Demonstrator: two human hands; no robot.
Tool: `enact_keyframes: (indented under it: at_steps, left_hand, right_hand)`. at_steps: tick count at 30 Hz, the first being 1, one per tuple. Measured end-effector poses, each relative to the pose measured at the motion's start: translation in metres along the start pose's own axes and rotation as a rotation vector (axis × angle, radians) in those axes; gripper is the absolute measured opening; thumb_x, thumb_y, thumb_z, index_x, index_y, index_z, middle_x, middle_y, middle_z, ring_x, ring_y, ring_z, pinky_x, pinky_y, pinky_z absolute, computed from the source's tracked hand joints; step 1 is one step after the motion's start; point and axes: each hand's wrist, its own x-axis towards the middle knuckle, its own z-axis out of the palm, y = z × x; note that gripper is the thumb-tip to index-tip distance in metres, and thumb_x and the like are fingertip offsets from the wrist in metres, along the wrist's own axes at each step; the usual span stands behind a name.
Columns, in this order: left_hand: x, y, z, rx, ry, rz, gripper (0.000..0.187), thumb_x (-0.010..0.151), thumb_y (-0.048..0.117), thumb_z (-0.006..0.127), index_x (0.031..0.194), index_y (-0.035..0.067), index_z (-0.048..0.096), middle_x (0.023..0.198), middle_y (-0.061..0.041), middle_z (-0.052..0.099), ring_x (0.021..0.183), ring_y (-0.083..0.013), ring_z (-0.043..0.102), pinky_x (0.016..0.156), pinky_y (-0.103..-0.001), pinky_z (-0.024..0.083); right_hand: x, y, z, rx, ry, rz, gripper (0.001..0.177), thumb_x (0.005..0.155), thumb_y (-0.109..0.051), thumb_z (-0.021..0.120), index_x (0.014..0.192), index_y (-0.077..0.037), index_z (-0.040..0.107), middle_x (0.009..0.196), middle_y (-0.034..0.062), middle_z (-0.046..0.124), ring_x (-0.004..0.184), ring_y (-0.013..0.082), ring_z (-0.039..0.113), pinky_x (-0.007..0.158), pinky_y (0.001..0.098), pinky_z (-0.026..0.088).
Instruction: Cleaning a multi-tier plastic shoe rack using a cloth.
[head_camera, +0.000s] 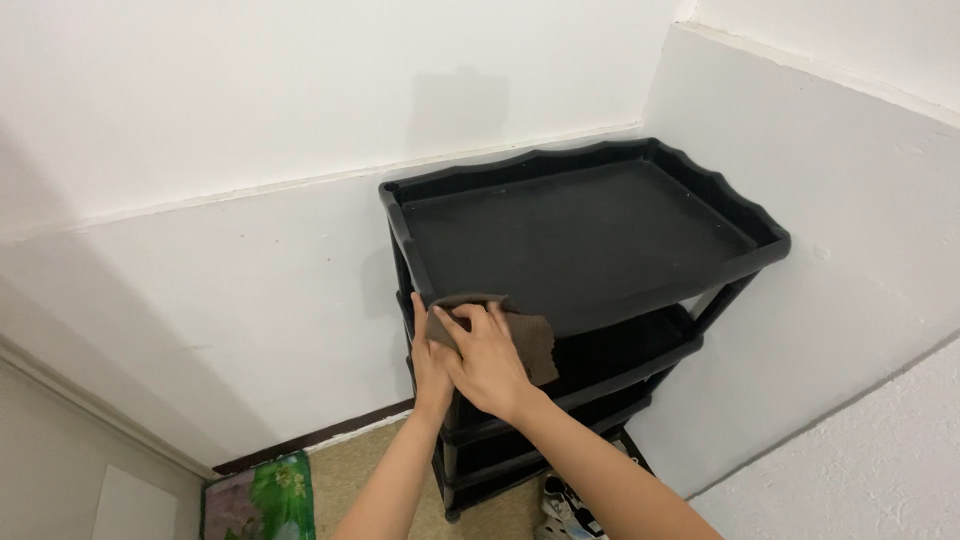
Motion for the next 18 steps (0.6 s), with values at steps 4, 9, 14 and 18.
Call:
enact_keyframes:
  at_steps: [4,9,14,18]
  left_hand:
    - [0.011,-0.022,-0.005,0.111,-0.023,0.087,0.085,0.1,0.032,0.055,0.164,0.022,0.0,0.127,-0.01,0.066,0.108,-0.0186,0.067,0.095,-0.032,0.057]
    - [0.008,0.002,-0.014,-0.083,-0.074,-0.057,0.067,0.105,0.044,0.037,0.164,0.026,0.013,0.142,-0.006,0.058,0.126,-0.019,0.061,0.105,-0.034,0.051]
    - [0.014,-0.023,-0.02,-0.068,-0.087,-0.009,0.061,0.108,0.048,0.03,0.158,0.014,0.039,0.148,-0.011,0.057,0.134,-0.0249,0.057,0.11,-0.036,0.046]
    - [0.017,-0.028,-0.022,-0.025,-0.093,-0.078,0.062,0.106,0.048,0.031,0.156,0.012,0.041,0.146,-0.011,0.062,0.134,-0.0249,0.059,0.108,-0.035,0.046]
  right_hand:
    - [0.008,0.009,0.003,-0.247,-0.12,-0.045,0.061,0.105,-0.042,0.046,0.16,-0.014,0.04,0.154,0.0148,0.039,0.149,0.0341,0.037,0.123,0.0693,0.01]
    - [0.033,0.027,0.012,-0.163,-0.208,-0.205,0.066,0.103,-0.044,0.041,0.16,-0.011,0.036,0.166,0.0183,0.028,0.138,0.0452,0.045,0.116,0.049,0.033]
    - [0.059,0.014,0.012,-0.102,-0.281,-0.073,0.063,0.102,-0.042,0.04,0.158,-0.014,0.036,0.169,0.0171,0.017,0.134,0.0423,0.051,0.11,0.0459,0.043]
    - [0.089,0.022,0.029,-0.106,-0.289,-0.039,0.059,0.099,-0.033,0.042,0.155,-0.013,0.04,0.172,0.0151,0.012,0.133,0.0382,0.054,0.108,0.0455,0.045]
